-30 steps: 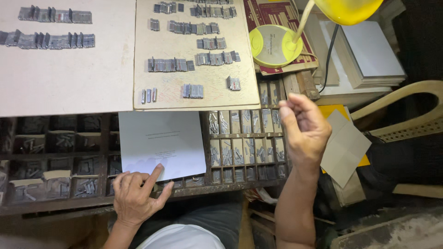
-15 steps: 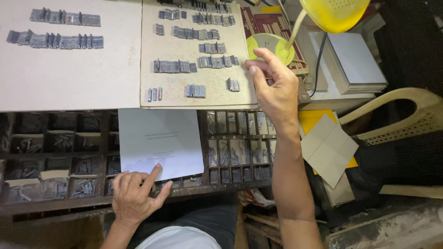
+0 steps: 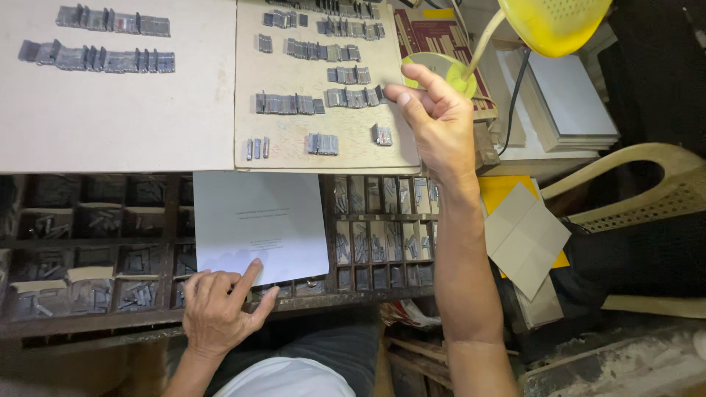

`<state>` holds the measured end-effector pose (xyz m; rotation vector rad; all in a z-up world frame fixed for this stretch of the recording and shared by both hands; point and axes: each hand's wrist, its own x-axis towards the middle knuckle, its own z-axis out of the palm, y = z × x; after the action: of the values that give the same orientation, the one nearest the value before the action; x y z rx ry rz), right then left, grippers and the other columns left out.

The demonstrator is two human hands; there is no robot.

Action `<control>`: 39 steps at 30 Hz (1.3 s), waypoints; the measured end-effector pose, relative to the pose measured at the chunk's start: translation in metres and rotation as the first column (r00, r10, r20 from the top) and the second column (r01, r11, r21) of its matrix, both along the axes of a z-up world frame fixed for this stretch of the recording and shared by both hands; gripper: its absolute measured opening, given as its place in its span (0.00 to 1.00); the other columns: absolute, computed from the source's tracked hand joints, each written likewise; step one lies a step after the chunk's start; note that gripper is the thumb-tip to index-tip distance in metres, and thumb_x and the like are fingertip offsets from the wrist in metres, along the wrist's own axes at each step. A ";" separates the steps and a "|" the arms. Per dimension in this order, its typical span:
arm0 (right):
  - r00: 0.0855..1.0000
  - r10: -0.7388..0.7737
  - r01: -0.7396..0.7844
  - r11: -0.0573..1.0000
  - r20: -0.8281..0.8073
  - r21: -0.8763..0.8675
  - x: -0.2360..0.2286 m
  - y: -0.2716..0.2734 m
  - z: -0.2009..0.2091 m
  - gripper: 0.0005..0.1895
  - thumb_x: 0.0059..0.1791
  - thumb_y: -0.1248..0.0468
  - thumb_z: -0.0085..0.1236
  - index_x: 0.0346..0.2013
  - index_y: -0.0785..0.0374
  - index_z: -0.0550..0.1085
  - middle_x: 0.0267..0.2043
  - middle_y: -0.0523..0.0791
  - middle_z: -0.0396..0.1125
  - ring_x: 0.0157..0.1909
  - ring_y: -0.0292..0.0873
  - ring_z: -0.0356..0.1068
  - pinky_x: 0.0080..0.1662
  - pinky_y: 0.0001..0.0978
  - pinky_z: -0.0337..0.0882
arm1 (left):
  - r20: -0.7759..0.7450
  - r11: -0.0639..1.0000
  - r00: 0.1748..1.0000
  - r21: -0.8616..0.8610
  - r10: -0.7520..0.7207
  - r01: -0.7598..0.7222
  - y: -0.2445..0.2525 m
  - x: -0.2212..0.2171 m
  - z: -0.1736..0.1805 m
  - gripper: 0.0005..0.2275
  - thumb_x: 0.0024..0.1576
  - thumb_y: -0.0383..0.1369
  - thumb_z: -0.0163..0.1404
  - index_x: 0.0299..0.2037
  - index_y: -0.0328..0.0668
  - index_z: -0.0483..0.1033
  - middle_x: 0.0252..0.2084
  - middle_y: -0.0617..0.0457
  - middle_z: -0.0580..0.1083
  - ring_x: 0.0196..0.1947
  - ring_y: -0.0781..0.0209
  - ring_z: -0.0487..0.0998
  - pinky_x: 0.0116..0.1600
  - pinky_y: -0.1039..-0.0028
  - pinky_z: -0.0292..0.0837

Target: The person selects individual metal movable type characters from a wooden type case and arranges them in lines on a white surface. They reference a printed sheet of text while organizing the characters into words and lines.

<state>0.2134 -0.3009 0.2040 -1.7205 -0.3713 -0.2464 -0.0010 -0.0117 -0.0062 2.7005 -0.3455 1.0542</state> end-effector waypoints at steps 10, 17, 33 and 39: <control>0.996 0.070 -0.064 0.993 -0.054 0.099 -0.001 -0.004 0.006 0.24 0.54 0.65 0.59 0.64 0.68 0.68 0.50 0.53 0.76 0.54 0.41 0.77 0.59 0.26 0.77 | 0.010 1.000 1.000 0.028 0.014 -0.015 0.000 0.002 0.001 0.20 0.54 0.55 0.57 0.49 0.55 0.82 0.29 0.59 0.69 0.32 0.58 0.71 0.52 0.61 0.70; 0.988 -0.005 0.056 0.943 0.154 -0.327 -0.006 -0.004 0.019 0.17 0.55 0.70 0.56 0.59 0.68 0.71 0.47 0.51 0.77 0.52 0.40 0.78 0.57 0.31 0.78 | 0.012 1.000 1.000 0.026 0.016 -0.016 -0.002 0.003 0.005 0.19 0.54 0.54 0.58 0.48 0.55 0.83 0.28 0.59 0.68 0.31 0.57 0.70 0.51 0.61 0.70; 0.994 -0.043 0.046 0.999 -0.098 0.030 -0.003 0.005 0.011 0.19 0.52 0.67 0.60 0.58 0.66 0.73 0.46 0.51 0.78 0.49 0.37 0.78 0.55 0.23 0.79 | 0.012 1.000 1.000 -0.006 -0.014 0.014 -0.001 0.004 0.006 0.19 0.54 0.53 0.58 0.47 0.53 0.83 0.29 0.58 0.70 0.31 0.58 0.72 0.49 0.63 0.69; 0.995 -0.025 0.028 0.999 -0.093 0.027 -0.004 0.006 0.013 0.19 0.53 0.67 0.59 0.59 0.66 0.72 0.47 0.51 0.77 0.51 0.38 0.78 0.56 0.24 0.79 | 0.032 0.994 0.997 -0.073 -0.074 0.076 0.002 0.002 0.004 0.17 0.53 0.50 0.60 0.46 0.52 0.84 0.29 0.58 0.70 0.32 0.58 0.72 0.49 0.61 0.70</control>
<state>0.2089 -0.2946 0.2173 -1.7032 -0.2754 -0.1895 0.0012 -0.0098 -0.0017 2.5882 -0.4015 1.0644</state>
